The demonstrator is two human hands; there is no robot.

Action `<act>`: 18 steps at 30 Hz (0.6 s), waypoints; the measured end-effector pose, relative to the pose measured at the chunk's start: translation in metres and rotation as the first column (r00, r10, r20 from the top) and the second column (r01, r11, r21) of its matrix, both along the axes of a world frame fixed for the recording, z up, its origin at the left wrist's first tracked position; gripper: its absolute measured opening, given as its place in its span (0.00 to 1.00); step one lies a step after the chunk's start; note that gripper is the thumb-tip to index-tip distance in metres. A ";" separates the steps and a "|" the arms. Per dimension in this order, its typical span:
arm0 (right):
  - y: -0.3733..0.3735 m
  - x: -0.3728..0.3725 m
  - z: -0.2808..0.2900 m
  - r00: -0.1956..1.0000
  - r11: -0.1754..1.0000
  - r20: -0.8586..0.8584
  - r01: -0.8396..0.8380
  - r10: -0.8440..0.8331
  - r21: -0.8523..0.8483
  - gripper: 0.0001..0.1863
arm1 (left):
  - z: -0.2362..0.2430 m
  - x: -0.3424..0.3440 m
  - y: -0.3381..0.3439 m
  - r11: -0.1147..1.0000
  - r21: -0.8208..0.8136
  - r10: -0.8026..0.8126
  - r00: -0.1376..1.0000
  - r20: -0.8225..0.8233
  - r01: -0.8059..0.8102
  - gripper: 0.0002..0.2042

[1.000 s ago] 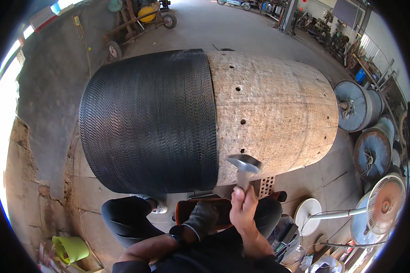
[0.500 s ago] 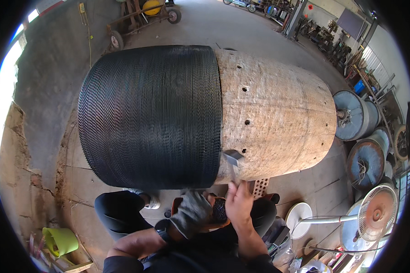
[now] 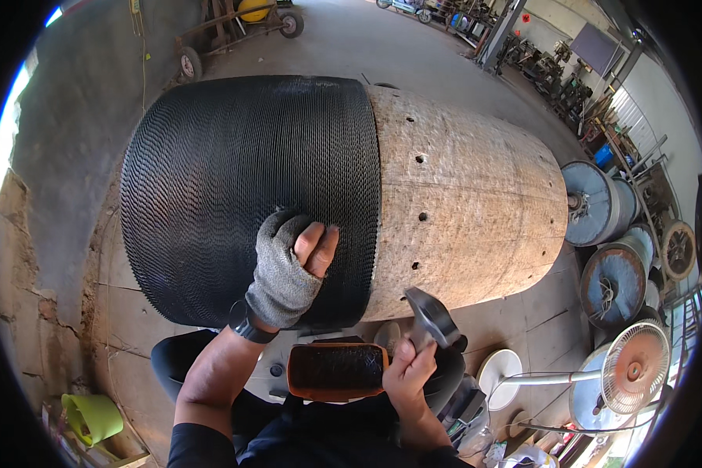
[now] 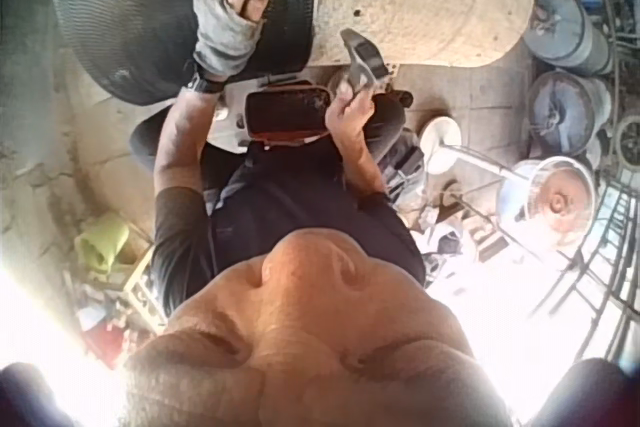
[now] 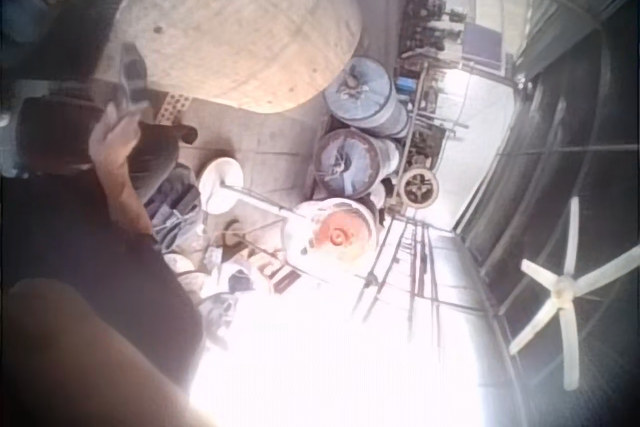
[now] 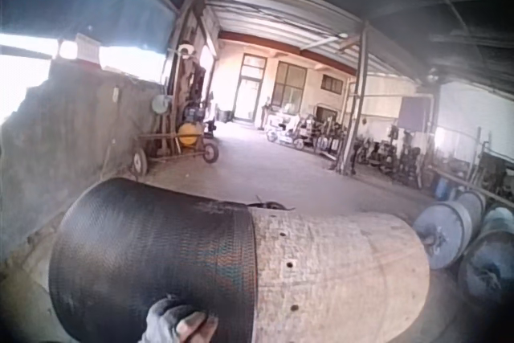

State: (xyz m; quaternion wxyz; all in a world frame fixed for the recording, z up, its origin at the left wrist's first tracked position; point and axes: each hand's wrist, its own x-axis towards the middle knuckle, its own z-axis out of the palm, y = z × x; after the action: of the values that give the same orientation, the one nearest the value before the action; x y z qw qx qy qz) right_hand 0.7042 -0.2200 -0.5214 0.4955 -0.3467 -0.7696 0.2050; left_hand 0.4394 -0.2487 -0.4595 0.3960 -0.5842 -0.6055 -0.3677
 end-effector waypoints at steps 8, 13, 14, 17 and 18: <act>0.002 -0.005 0.014 0.996 0.999 0.083 0.044 -0.042 -0.024 0.11 | 0.005 -0.001 0.006 0.998 0.048 0.026 1.000 0.013 -0.027 0.22; 0.016 -0.016 0.012 0.912 0.996 0.402 0.088 -0.080 -0.001 0.10 | 0.007 -0.003 0.004 0.999 0.022 0.046 0.999 0.004 -0.046 0.22; 0.012 -0.009 0.009 0.957 0.998 0.285 0.055 -0.054 0.005 0.10 | -0.001 -0.001 0.006 0.999 0.022 0.042 0.999 0.006 -0.043 0.22; 0.000 0.006 0.008 0.999 0.988 0.015 -0.031 0.034 -0.149 0.08 | -0.002 -0.001 0.012 0.995 0.036 0.087 0.996 0.017 -0.088 0.20; -0.005 0.005 0.022 0.998 0.995 -0.026 -0.051 0.049 -0.084 0.08 | 0.000 -0.001 0.013 0.995 0.020 0.099 0.995 0.017 -0.099 0.20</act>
State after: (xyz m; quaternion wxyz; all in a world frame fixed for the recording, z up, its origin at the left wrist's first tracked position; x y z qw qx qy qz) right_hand 0.7090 -0.2249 -0.4996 0.4843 -0.3456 -0.7627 0.2536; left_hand 0.4384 -0.2352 -0.4592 0.4150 -0.5463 -0.6330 -0.3585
